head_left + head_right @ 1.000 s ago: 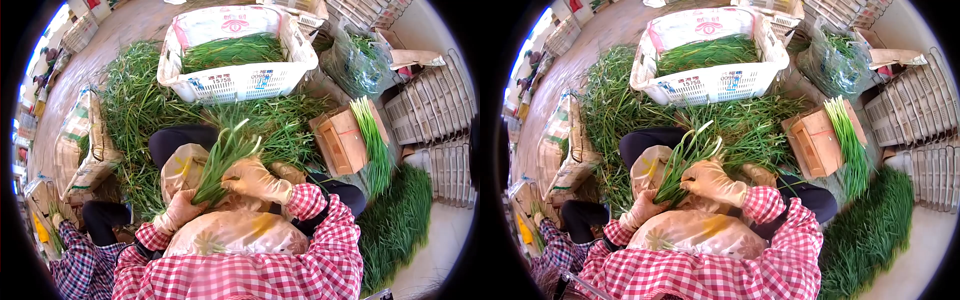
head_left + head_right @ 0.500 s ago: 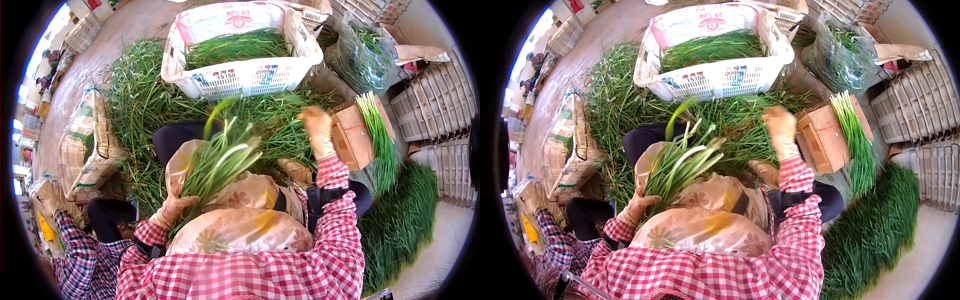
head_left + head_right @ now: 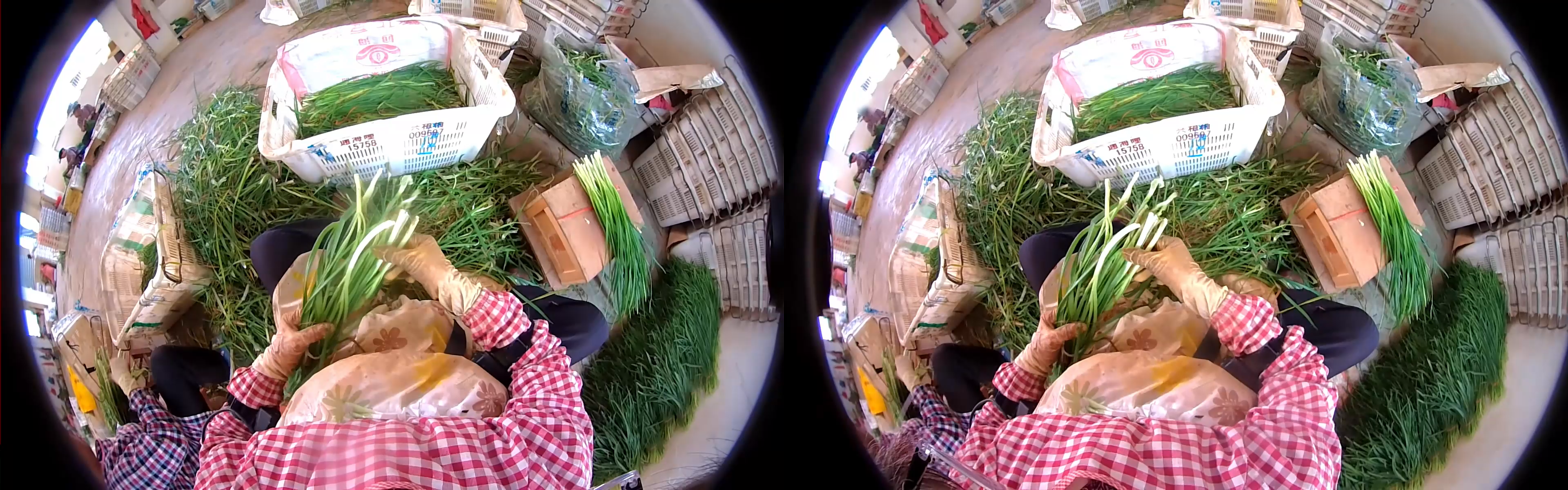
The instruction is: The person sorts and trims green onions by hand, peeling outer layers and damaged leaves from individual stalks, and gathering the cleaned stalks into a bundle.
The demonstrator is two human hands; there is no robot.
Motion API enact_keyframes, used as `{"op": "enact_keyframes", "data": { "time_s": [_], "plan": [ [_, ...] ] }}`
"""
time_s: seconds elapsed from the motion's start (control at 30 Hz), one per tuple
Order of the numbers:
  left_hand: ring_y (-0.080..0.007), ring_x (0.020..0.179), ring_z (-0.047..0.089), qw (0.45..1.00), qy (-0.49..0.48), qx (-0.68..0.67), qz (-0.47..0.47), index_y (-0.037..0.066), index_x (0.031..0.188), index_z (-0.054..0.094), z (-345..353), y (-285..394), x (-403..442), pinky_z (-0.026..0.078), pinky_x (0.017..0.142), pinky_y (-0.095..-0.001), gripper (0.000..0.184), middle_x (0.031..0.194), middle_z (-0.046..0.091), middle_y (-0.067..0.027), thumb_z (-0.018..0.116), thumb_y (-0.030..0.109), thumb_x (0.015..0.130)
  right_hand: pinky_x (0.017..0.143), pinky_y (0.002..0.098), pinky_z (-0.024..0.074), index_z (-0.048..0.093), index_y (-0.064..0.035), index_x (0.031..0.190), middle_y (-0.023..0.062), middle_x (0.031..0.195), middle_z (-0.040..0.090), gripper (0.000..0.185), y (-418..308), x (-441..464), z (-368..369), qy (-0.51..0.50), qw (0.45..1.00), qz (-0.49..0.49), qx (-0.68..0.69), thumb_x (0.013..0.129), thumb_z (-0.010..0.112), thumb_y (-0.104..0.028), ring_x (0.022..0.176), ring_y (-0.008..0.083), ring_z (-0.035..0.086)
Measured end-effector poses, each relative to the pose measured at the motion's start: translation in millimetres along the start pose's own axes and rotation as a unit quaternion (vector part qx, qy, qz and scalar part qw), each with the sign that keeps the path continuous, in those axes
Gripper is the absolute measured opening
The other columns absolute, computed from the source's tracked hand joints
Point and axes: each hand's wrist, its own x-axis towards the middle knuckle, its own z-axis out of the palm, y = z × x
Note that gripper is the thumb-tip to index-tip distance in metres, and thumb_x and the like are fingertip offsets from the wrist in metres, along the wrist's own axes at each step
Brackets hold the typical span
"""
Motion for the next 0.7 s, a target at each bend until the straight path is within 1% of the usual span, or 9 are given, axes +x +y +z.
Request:
{"op": "enact_keyframes", "data": {
  "time_s": [0.07,0.17,0.2,0.3,0.43,0.47,0.5,0.53,0.7],
  "plan": [
    [-0.0148,0.092,0.06,0.999,-0.035,-0.036,0.002,0.003,0.117,0.058,-17,-9,5,0.049,0.082,-0.0291,0.042,0.108,0.063,-0.0074,0.067,0.007,0.075,0.058,0.0271,0.0523,0.063,-0.0038,0.096,0.0069,0.086,0.066,0.028,16,12,-7,-0.015,0.999,-0.022,0.046,0.079,0.071,-0.024,0.07,0.0128,0.062],
    [-0.0157,0.092,0.06,0.994,-0.063,-0.086,-0.001,0.004,0.12,0.054,-19,-11,11,0.049,0.083,-0.0299,0.047,0.11,0.061,-0.0082,0.067,0.007,0.074,0.063,0.0292,0.0563,0.062,-0.0029,0.096,0.0073,0.089,0.065,0.021,32,11,-16,-0.102,0.983,-0.087,0.124,0.082,0.067,-0.018,0.081,0.0166,0.064],
    [-0.016,0.092,0.06,0.993,-0.068,-0.099,-0.005,0.004,0.121,0.053,-17,-10,12,0.049,0.083,-0.0301,0.049,0.111,0.061,-0.0084,0.068,0.007,0.074,0.065,0.0306,0.0577,0.062,-0.0036,0.095,0.0077,0.093,0.064,0.018,29,4,-14,-0.131,0.974,-0.127,0.136,0.083,0.066,-0.016,0.087,0.0173,0.064],
    [-0.0169,0.093,0.06,0.988,-0.08,-0.131,-0.017,0.004,0.124,0.049,-8,-8,15,0.049,0.084,-0.0309,0.054,0.113,0.059,-0.0092,0.068,0.007,0.073,0.07,0.0276,0.0528,0.063,-0.0059,0.092,0.0064,0.093,0.064,0.016,36,10,-11,-0.259,0.911,-0.27,0.173,0.08,0.069,-0.013,0.084,0.0147,0.062],
    [-0.018,0.094,0.06,0.983,-0.086,-0.159,-0.04,0.004,0.129,0.044,-6,-13,17,0.049,0.086,-0.0319,0.061,0.116,0.057,-0.0103,0.068,0.007,0.072,0.072,0.0273,0.0515,0.063,-0.0044,0.092,0.0064,0.092,0.064,0.018,30,6,-20,-0.165,0.954,-0.244,0.052,0.077,0.07,-0.011,0.082,0.0146,0.061],
    [-0.0183,0.094,0.06,0.983,-0.081,-0.158,-0.048,0.004,0.13,0.042,-7,-16,17,0.049,0.086,-0.0321,0.063,0.117,0.057,-0.0106,0.068,0.007,0.072,0.073,0.0286,0.0528,0.063,-0.0031,0.096,0.0064,0.09,0.064,0.021,25,4,-26,-0.152,0.966,-0.191,0.078,0.078,0.068,-0.009,0.082,0.0154,0.062],
    [-0.0192,0.094,0.06,0.986,-0.074,-0.135,-0.065,0.005,0.132,0.04,-10,-20,16,0.048,0.087,-0.0328,0.066,0.118,0.056,-0.011,0.068,0.007,0.072,0.07,0.0297,0.0542,0.063,-0.0041,0.097,0.0066,0.089,0.065,0.019,17,-3,-25,-0.073,0.974,-0.095,0.19,0.079,0.066,-0.007,0.083,0.0174,0.063],
    [-0.0193,0.095,0.06,0.977,-0.077,-0.187,-0.065,0.004,0.128,0.044,4,-9,11,0.049,0.086,-0.0329,0.06,0.113,0.058,-0.0097,0.068,0.007,0.073,0.068,0.0304,0.0545,0.063,-0.0047,0.097,0.007,0.089,0.065,0.017,15,0,-32,-0.046,0.966,-0.11,0.231,0.08,0.065,-0.007,0.082,0.0184,0.064],
    [-0.0171,0.094,0.06,0.997,0.003,-0.066,-0.045,0.003,0.123,0.049,16,4,-1,0.048,0.085,-0.03,0.051,0.109,0.061,-0.008,0.068,0.003,0.076,0.057,0.0273,0.0507,0.063,-0.0036,0.089,0.0065,0.081,0.064,0.01,2,4,-89,0.098,0.923,-0.276,0.247,0.086,0.062,-0.014,0.065,0.0153,0.06]
  ]
}}
